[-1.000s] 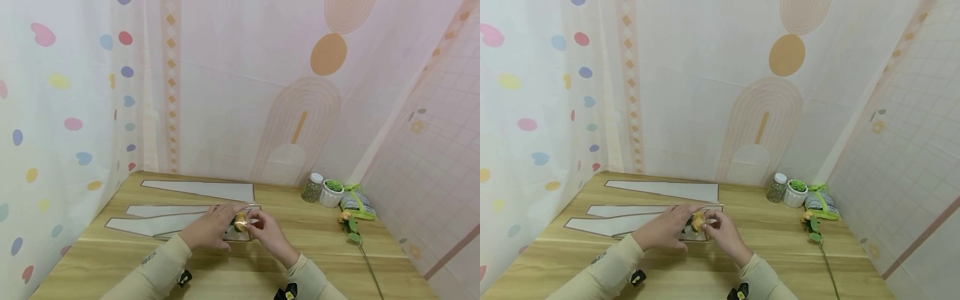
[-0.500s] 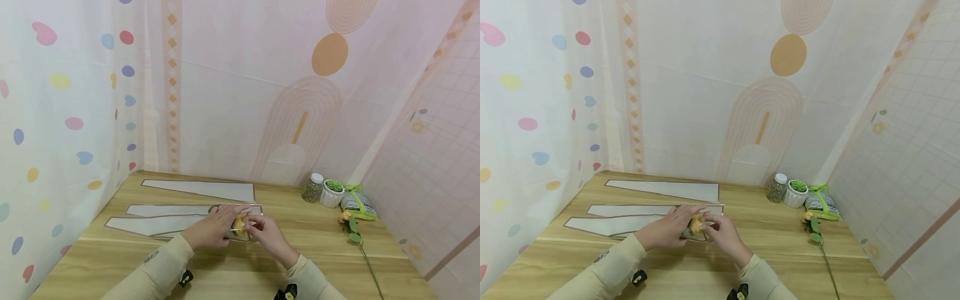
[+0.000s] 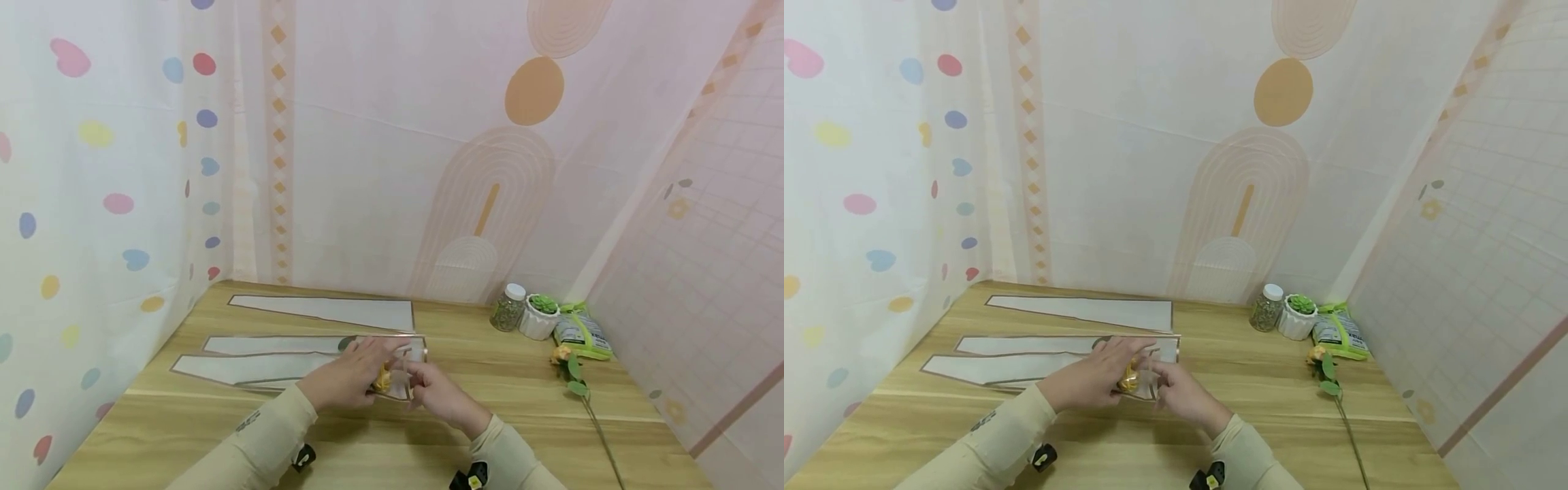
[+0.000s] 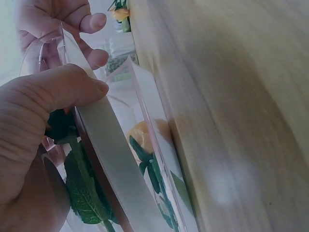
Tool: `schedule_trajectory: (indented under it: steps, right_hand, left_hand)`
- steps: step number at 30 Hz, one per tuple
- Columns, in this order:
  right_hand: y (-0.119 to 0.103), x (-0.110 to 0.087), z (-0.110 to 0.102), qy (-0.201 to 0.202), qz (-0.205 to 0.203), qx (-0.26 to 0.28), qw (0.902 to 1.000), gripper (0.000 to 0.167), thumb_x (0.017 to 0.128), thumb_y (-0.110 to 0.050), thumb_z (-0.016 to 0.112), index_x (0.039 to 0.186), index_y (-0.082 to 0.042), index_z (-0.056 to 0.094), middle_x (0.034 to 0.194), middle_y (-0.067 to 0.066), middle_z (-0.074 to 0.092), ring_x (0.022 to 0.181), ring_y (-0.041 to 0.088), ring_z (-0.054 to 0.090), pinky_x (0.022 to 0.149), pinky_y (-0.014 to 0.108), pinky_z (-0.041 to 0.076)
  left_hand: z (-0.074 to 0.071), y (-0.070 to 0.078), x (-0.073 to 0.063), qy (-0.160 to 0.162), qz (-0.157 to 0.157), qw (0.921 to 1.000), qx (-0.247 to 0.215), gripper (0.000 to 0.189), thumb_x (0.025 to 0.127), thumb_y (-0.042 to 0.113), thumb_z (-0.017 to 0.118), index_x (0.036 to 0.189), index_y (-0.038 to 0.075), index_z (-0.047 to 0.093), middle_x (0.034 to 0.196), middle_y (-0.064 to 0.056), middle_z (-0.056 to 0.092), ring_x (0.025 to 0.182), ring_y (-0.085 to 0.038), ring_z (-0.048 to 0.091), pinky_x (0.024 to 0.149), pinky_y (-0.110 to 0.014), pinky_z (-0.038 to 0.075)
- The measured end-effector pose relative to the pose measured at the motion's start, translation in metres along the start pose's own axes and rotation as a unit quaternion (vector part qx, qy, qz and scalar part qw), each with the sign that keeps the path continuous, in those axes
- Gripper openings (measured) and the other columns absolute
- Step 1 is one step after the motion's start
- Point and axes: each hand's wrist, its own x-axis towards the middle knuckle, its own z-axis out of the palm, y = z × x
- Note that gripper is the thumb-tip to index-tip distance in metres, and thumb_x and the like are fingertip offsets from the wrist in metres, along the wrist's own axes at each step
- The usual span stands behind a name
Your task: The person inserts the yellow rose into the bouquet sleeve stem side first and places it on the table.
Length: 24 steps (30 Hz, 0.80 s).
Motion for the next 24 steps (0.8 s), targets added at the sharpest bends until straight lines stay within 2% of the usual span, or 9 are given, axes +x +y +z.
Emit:
schedule_trajectory:
  steps: [1,4,5,7,9,12,18,21,24]
  right_hand:
    - [0.0,0.0,0.0,-0.006,0.003,0.007,1.0,0.066,0.086,0.021,0.031,0.144,-0.001,0.054,0.115,0.014,0.051,0.074,0.016,0.037,0.08,0.049,0.058]
    - [0.002,0.0,-0.001,-0.021,0.007,0.028,0.9994,0.066,0.088,0.019,0.032,0.147,-0.001,0.051,0.128,0.014,0.052,0.074,0.016,0.038,0.082,0.05,0.057]
    - [0.002,0.0,-0.001,-0.027,0.006,0.032,0.9991,0.065,0.088,0.019,0.032,0.148,-0.001,0.05,0.132,0.016,0.052,0.077,0.016,0.041,0.082,0.05,0.057]
    - [0.002,-0.001,-0.001,-0.039,0.003,0.039,0.9985,0.065,0.089,0.017,0.033,0.149,-0.002,0.048,0.151,0.018,0.044,0.086,0.018,0.05,0.082,0.049,0.057]
    - [0.003,-0.001,-0.002,-0.056,0.006,0.048,0.9972,0.065,0.091,0.016,0.035,0.152,-0.003,0.044,0.156,0.019,0.039,0.101,0.022,0.057,0.083,0.047,0.057]
    - [0.003,-0.002,-0.004,-0.087,0.015,0.062,0.9941,0.065,0.093,0.013,0.038,0.155,-0.004,0.038,0.156,0.019,0.04,0.118,0.027,0.058,0.083,0.044,0.058]
    - [0.005,-0.001,-0.01,-0.153,0.017,0.073,0.9853,0.07,0.094,0.012,0.04,0.16,-0.005,0.027,0.144,0.02,0.053,0.119,0.03,0.062,0.086,0.042,0.056]
    - [0.005,0.0,-0.013,-0.198,0.006,0.064,0.978,0.07,0.092,0.013,0.04,0.159,0.0,0.025,0.14,0.024,0.056,0.122,0.03,0.061,0.09,0.043,0.055]
    - [0.006,0.001,-0.018,-0.262,-0.007,0.045,0.964,0.078,0.088,0.014,0.042,0.161,0.0,0.016,0.143,0.026,0.052,0.127,0.028,0.056,0.096,0.042,0.052]
  left_hand:
    - [0.001,0.0,0.0,0.0,0.0,1.0,-0.002,0.116,0.074,0.009,0.086,0.162,0.022,0.011,0.146,0.0,0.043,0.131,-0.023,0.042,0.105,-0.056,0.037]
    - [0.002,0.0,0.0,0.004,0.005,1.0,-0.002,0.115,0.074,0.009,0.086,0.161,0.022,0.012,0.151,0.0,0.039,0.133,-0.022,0.041,0.104,-0.055,0.037]
    - [0.002,0.001,0.0,0.008,0.007,0.9999,0.0,0.114,0.074,0.009,0.086,0.161,0.021,0.014,0.152,-0.001,0.038,0.132,-0.022,0.041,0.103,-0.053,0.038]
    - [0.002,0.001,0.001,0.011,0.008,0.9999,0.001,0.113,0.072,0.009,0.087,0.16,0.021,0.016,0.155,-0.001,0.037,0.132,-0.022,0.041,0.101,-0.051,0.039]
    - [0.002,0.003,0.001,0.011,0.008,0.9999,0.001,0.113,0.072,0.009,0.087,0.16,0.021,0.017,0.155,-0.002,0.037,0.132,-0.022,0.042,0.1,-0.051,0.039]
    - [0.003,0.004,0.001,0.002,0.008,1.0,0.005,0.114,0.073,0.011,0.087,0.16,0.021,0.015,0.157,-0.002,0.034,0.133,-0.021,0.041,0.102,-0.052,0.037]
    - [0.003,0.006,0.002,-0.007,0.01,0.9999,0.006,0.109,0.078,0.026,0.088,0.16,0.02,0.016,0.158,-0.001,0.032,0.132,-0.019,0.04,0.101,-0.048,0.036]
    - [0.002,0.008,0.003,-0.001,0.011,0.9999,0.005,0.11,0.076,0.018,0.088,0.16,0.02,0.017,0.156,-0.002,0.037,0.132,-0.019,0.041,0.099,-0.046,0.037]
    - [0.002,0.011,0.004,0.0,0.011,0.9999,0.002,0.111,0.073,0.008,0.085,0.16,0.022,0.017,0.152,-0.003,0.042,0.131,-0.019,0.042,0.101,-0.046,0.038]
